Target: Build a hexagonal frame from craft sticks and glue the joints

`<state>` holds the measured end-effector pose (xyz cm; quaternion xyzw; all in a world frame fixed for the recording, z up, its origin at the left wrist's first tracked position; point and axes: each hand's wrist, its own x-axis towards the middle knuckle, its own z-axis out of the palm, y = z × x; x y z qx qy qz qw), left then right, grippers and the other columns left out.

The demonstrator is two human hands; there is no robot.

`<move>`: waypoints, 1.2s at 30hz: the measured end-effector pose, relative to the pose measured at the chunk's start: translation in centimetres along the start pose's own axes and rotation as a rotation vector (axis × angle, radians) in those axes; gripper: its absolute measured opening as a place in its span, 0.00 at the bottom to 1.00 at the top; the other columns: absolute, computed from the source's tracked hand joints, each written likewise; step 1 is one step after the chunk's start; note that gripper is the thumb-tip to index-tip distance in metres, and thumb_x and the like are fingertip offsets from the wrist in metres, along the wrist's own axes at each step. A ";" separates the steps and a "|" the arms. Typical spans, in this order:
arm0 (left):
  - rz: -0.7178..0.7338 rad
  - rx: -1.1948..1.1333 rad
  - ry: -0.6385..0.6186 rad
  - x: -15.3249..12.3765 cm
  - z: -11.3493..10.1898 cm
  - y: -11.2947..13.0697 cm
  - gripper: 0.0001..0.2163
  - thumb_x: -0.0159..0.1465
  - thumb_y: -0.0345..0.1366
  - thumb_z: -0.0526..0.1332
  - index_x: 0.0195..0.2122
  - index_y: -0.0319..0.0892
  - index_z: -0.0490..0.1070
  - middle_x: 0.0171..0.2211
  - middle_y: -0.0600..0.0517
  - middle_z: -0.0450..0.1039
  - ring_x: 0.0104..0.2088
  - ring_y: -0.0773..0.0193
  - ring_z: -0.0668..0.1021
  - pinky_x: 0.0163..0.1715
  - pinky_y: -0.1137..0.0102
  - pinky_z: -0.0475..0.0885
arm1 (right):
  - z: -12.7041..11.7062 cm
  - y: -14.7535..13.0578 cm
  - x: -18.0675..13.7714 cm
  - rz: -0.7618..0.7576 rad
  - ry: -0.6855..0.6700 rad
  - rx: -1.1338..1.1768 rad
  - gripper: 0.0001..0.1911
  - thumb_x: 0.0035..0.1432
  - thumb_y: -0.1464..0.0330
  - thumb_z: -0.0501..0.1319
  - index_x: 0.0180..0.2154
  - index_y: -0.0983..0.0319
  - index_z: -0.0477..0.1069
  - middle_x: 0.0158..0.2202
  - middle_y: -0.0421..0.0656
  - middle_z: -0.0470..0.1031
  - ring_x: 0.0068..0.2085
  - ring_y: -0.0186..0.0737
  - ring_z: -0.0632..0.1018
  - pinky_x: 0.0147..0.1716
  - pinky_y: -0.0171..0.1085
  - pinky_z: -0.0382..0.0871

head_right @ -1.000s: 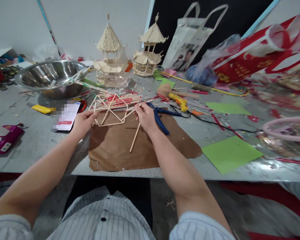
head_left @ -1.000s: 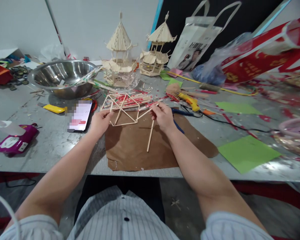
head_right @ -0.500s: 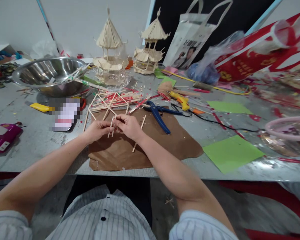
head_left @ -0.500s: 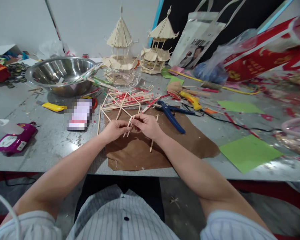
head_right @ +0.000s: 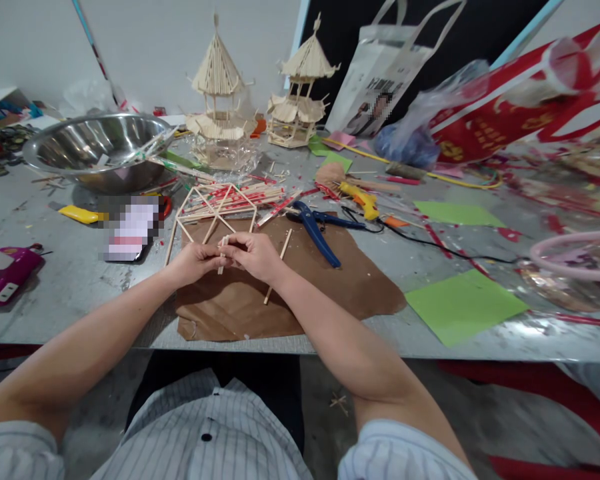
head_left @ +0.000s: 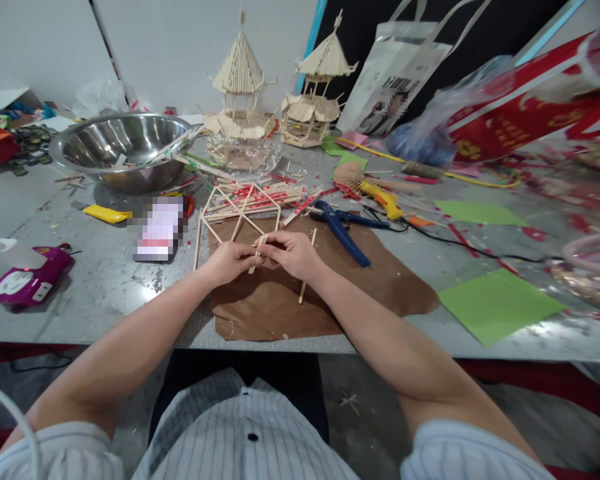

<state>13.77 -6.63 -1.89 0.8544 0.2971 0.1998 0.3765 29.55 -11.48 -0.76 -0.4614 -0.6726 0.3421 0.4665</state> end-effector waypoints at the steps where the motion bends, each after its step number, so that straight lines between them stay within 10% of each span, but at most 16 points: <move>1: 0.000 0.004 -0.003 0.0 0.0 0.1 0.13 0.56 0.41 0.54 0.30 0.38 0.73 0.22 0.55 0.71 0.25 0.71 0.70 0.27 0.77 0.63 | 0.0 0.0 0.0 -0.008 0.001 -0.013 0.12 0.49 0.62 0.58 0.30 0.65 0.71 0.23 0.38 0.70 0.22 0.26 0.68 0.21 0.28 0.62; 15: -0.151 -0.207 -0.053 -0.1 -0.2 0.7 0.13 0.55 0.43 0.55 0.27 0.38 0.71 0.24 0.53 0.73 0.24 0.70 0.73 0.26 0.76 0.67 | -0.9 0.4 0.5 0.101 -0.017 -0.155 0.14 0.50 0.60 0.55 0.31 0.65 0.70 0.24 0.40 0.72 0.23 0.29 0.68 0.23 0.29 0.60; 24: -0.372 -0.575 0.060 0.1 -0.6 1.1 0.09 0.52 0.39 0.60 0.26 0.37 0.67 0.24 0.52 0.72 0.25 0.69 0.75 0.27 0.72 0.70 | -8.0 2.3 0.6 0.592 -0.057 -1.178 0.16 0.47 0.57 0.55 0.32 0.62 0.70 0.33 0.48 0.73 0.35 0.45 0.73 0.29 0.37 0.62; 36: -0.311 -0.584 0.053 0.0 -0.6 0.9 0.10 0.53 0.40 0.59 0.26 0.37 0.68 0.25 0.51 0.72 0.26 0.69 0.74 0.29 0.71 0.70 | -6.4 4.1 1.5 0.415 0.206 -0.519 0.17 0.42 0.72 0.56 0.39 0.64 0.63 0.27 0.41 0.70 0.22 0.30 0.69 0.22 0.31 0.61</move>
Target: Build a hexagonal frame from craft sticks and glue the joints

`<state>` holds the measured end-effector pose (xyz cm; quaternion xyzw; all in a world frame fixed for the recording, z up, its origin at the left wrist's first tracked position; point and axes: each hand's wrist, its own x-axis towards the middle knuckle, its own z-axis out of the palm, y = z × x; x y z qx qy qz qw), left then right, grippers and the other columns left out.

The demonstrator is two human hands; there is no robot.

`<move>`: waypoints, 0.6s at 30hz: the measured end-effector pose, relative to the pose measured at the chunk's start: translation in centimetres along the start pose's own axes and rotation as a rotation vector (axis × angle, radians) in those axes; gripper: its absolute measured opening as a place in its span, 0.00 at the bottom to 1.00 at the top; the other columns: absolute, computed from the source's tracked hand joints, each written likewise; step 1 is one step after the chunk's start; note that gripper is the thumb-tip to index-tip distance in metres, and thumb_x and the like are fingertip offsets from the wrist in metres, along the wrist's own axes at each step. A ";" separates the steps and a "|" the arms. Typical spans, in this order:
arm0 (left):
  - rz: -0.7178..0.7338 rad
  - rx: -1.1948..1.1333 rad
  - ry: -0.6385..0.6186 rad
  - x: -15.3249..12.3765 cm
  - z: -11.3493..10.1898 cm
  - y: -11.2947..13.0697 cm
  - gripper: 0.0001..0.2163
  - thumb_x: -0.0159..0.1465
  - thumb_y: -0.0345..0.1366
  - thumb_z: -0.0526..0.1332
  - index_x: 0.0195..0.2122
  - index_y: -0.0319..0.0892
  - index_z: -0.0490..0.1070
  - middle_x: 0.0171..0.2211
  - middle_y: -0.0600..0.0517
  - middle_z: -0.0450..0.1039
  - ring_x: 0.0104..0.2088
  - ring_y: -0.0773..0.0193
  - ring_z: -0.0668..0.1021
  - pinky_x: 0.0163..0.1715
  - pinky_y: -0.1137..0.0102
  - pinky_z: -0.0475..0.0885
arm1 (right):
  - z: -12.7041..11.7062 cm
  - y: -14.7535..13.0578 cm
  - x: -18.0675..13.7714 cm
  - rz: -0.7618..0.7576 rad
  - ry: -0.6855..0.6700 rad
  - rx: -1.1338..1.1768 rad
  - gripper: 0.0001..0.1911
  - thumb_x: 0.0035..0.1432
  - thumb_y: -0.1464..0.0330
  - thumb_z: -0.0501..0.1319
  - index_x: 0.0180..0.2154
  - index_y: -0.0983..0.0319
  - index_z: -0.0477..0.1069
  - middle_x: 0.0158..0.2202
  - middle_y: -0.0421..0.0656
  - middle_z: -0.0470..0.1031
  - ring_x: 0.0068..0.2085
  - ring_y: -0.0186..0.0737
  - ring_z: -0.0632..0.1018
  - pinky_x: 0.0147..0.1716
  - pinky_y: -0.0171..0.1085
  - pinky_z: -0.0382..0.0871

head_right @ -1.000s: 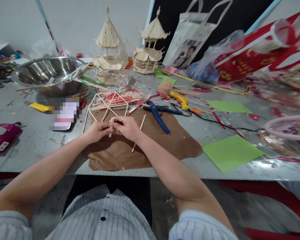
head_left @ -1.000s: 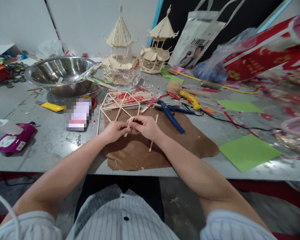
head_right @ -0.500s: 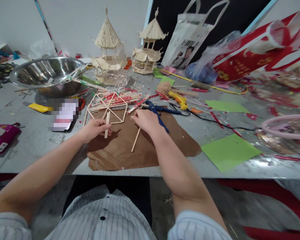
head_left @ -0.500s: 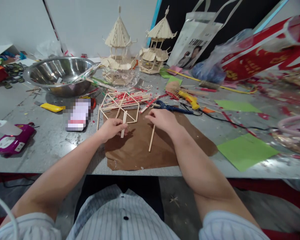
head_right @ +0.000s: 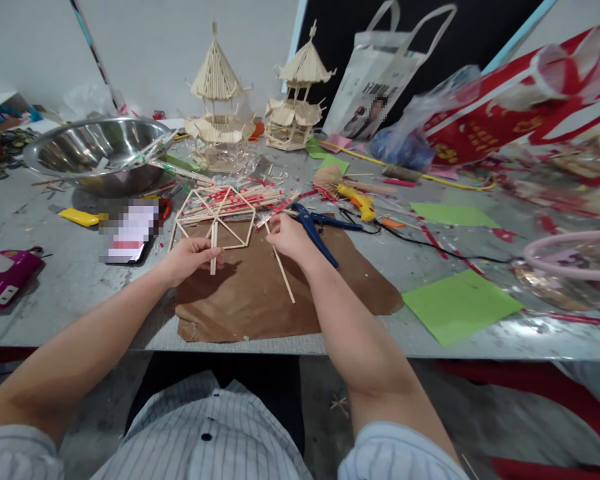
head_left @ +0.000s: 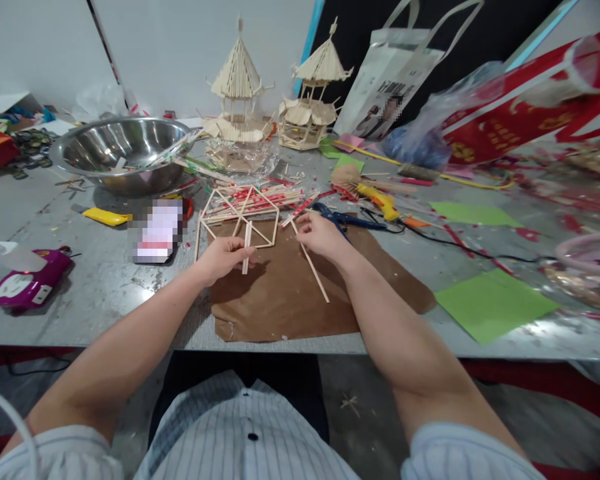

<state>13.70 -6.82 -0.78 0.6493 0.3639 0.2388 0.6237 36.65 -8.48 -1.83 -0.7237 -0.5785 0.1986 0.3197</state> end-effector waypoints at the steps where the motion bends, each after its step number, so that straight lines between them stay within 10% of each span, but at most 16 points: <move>1: 0.007 -0.001 -0.002 0.0 0.0 0.0 0.10 0.53 0.40 0.59 0.26 0.37 0.68 0.25 0.51 0.72 0.26 0.69 0.74 0.29 0.71 0.70 | 0.1 -0.4 -0.1 -0.037 0.048 0.158 0.17 0.43 0.72 0.56 0.40 0.64 0.63 0.27 0.40 0.69 0.20 0.28 0.67 0.20 0.30 0.60; 5: 0.057 0.020 -0.007 0.1 0.1 -0.3 0.11 0.53 0.40 0.59 0.27 0.36 0.68 0.25 0.51 0.72 0.27 0.69 0.74 0.29 0.71 0.70 | 0.1 -2.6 -1.3 -0.217 0.201 0.593 0.17 0.47 0.65 0.56 0.41 0.62 0.61 0.31 0.39 0.67 0.17 0.24 0.64 0.16 0.30 0.59; 11: 0.223 0.264 0.000 0.5 0.1 -1.1 0.13 0.55 0.43 0.56 0.29 0.36 0.70 0.26 0.51 0.72 0.26 0.70 0.72 0.29 0.73 0.67 | 0.3 -5.0 -4.0 -0.375 0.231 0.660 0.16 0.49 0.58 0.57 0.39 0.58 0.62 0.29 0.39 0.66 0.22 0.28 0.68 0.22 0.32 0.67; 18: 0.278 0.415 -0.093 0.0 0.4 -0.6 0.13 0.57 0.42 0.53 0.28 0.36 0.71 0.22 0.54 0.70 0.23 0.72 0.69 0.24 0.76 0.63 | 1.3 -5.7 -5.2 -0.429 -0.005 0.656 0.14 0.45 0.61 0.61 0.32 0.62 0.65 0.27 0.39 0.68 0.22 0.28 0.69 0.22 0.31 0.68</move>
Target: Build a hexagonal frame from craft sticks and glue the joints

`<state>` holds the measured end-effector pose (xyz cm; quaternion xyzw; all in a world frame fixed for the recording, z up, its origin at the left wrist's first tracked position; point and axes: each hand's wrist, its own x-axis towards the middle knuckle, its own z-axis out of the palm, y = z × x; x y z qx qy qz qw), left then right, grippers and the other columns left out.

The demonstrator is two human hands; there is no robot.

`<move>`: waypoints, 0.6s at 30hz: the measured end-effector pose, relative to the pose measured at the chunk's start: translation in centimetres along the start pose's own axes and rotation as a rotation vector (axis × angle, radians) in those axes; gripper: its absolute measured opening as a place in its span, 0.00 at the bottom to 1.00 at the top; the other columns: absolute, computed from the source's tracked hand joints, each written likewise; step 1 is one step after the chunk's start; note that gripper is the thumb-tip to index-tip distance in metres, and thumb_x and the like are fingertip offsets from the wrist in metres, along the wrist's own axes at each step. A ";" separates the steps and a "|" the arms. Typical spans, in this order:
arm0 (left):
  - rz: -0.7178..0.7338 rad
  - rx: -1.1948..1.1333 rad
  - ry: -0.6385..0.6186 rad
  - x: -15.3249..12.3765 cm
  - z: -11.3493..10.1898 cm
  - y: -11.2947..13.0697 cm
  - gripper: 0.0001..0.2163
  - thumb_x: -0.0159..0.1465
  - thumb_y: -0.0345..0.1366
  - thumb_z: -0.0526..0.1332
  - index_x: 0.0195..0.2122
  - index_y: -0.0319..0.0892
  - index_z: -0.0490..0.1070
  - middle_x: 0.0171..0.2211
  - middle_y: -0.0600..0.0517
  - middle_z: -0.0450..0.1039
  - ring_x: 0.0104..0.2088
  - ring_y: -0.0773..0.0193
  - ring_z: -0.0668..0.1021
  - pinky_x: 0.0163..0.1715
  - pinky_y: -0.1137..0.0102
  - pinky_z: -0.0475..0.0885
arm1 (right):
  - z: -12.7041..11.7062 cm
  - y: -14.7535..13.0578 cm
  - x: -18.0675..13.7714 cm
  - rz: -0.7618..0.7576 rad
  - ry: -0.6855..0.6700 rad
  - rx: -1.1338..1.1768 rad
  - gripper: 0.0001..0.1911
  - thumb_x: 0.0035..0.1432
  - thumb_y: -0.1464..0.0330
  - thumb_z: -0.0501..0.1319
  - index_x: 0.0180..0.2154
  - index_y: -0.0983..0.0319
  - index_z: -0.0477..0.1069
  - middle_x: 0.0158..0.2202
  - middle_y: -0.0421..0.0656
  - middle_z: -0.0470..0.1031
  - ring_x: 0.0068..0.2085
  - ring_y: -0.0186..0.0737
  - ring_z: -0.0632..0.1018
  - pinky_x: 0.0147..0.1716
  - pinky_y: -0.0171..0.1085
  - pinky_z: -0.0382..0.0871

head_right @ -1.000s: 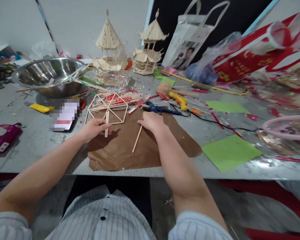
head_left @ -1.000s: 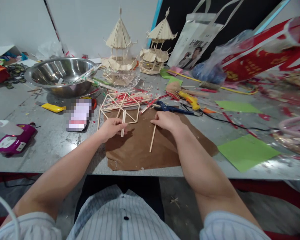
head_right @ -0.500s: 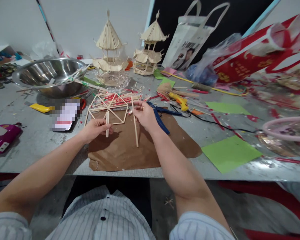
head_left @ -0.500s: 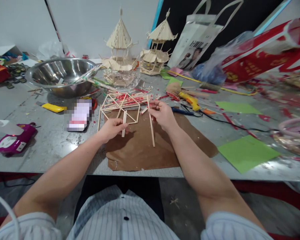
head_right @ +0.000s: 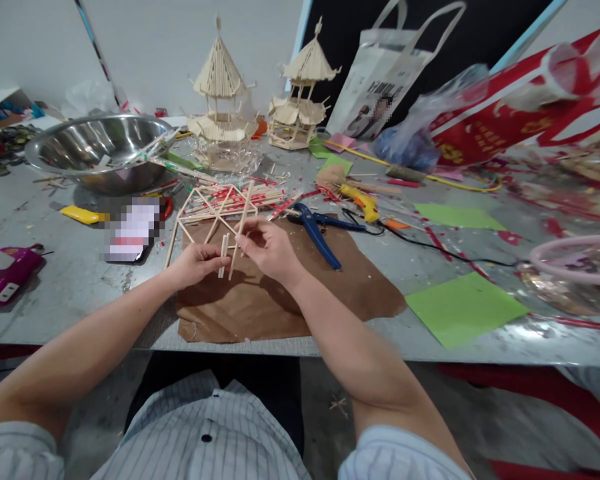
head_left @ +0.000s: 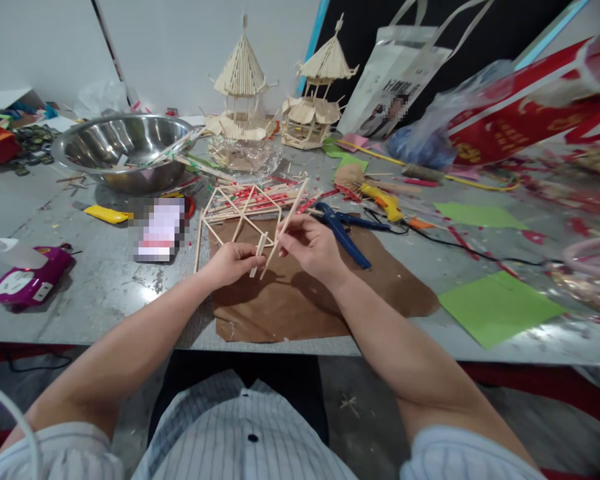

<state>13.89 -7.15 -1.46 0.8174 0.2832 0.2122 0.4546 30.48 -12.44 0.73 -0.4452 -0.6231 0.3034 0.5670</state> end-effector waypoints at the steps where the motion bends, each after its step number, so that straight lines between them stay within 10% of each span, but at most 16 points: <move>1: 0.003 -0.001 -0.009 0.0 0.0 0.1 0.13 0.57 0.41 0.53 0.27 0.36 0.71 0.21 0.54 0.70 0.23 0.72 0.69 0.24 0.76 0.63 | 0.1 0.1 0.0 0.022 -0.057 -0.003 0.13 0.45 0.61 0.61 0.31 0.63 0.65 0.28 0.40 0.68 0.22 0.28 0.70 0.22 0.31 0.68; 18: -0.033 -0.005 0.006 0.1 0.0 0.2 0.12 0.54 0.40 0.56 0.32 0.37 0.73 0.27 0.53 0.73 0.27 0.69 0.72 0.30 0.75 0.65 | 0.9 1.7 0.1 0.129 -0.086 0.096 0.14 0.44 0.61 0.62 0.31 0.65 0.67 0.25 0.40 0.70 0.24 0.29 0.72 0.26 0.33 0.70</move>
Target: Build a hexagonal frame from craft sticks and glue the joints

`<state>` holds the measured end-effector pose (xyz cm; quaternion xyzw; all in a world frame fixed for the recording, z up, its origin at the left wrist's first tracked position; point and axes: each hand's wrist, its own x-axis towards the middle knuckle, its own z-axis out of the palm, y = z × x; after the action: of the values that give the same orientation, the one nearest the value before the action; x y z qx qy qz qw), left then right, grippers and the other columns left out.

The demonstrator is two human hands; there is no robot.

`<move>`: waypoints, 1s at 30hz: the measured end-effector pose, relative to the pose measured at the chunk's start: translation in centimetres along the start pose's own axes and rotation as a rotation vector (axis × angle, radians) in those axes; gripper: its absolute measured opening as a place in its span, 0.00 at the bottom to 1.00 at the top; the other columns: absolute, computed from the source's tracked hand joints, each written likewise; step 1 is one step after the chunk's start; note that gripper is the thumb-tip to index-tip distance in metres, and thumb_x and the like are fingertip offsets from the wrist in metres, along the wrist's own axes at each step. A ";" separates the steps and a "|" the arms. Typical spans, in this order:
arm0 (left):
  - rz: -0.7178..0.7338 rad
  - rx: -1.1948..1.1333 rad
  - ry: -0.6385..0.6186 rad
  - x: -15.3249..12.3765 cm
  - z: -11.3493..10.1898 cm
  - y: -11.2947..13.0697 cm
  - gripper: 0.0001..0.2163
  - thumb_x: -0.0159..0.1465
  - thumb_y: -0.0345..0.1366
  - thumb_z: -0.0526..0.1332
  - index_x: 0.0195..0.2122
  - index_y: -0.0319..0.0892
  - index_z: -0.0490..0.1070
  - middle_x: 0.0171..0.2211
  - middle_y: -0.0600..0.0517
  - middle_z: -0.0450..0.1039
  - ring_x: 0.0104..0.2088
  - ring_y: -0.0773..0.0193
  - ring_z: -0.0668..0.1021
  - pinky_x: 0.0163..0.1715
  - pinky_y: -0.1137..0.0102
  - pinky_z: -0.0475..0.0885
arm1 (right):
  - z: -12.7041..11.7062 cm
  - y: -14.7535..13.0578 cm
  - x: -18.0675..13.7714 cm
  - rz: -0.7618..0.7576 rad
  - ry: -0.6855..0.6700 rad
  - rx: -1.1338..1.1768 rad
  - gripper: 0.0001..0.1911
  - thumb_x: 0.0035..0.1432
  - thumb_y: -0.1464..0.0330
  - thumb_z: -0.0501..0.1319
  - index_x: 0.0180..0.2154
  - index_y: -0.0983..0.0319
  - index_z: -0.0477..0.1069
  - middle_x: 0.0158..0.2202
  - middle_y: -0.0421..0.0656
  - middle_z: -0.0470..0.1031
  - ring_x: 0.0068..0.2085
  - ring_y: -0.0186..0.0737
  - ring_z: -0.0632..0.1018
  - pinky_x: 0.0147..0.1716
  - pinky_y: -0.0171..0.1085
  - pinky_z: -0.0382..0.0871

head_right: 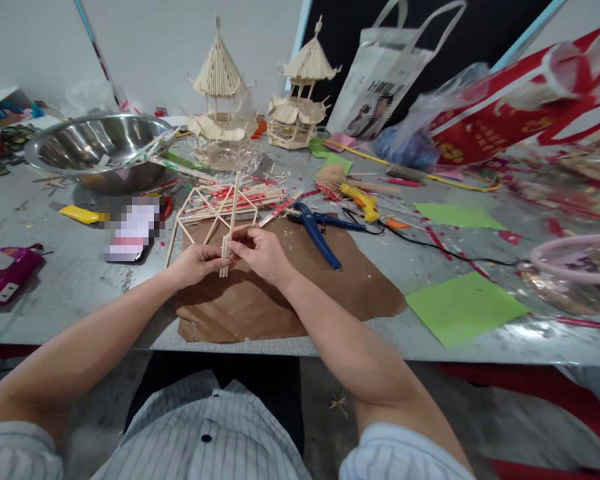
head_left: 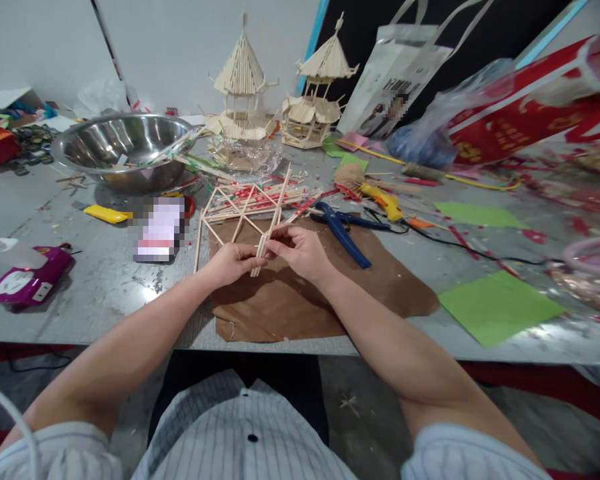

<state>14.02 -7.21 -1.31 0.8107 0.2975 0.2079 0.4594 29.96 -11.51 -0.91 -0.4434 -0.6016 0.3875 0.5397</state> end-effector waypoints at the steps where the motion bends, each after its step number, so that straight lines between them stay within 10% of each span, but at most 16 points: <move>1: 0.007 0.019 -0.002 0.0 0.0 0.0 0.12 0.55 0.40 0.56 0.31 0.37 0.73 0.26 0.53 0.73 0.27 0.70 0.71 0.29 0.75 0.64 | 0.0 0.0 0.0 0.000 0.000 -0.004 0.14 0.44 0.61 0.62 0.31 0.65 0.67 0.26 0.40 0.71 0.24 0.29 0.72 0.26 0.33 0.70; 30: 0.070 0.341 0.201 0.0 0.4 -0.1 0.09 0.55 0.36 0.55 0.24 0.37 0.70 0.17 0.57 0.64 0.20 0.74 0.64 0.21 0.78 0.56 | 0.5 0.1 0.1 0.030 0.107 -0.064 0.12 0.41 0.64 0.63 0.28 0.65 0.67 0.23 0.38 0.69 0.20 0.27 0.69 0.18 0.29 0.66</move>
<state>14.18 -7.43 -1.57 0.8618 0.3442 0.2503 0.2761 29.44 -11.40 -1.07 -0.4894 -0.5774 0.3517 0.5509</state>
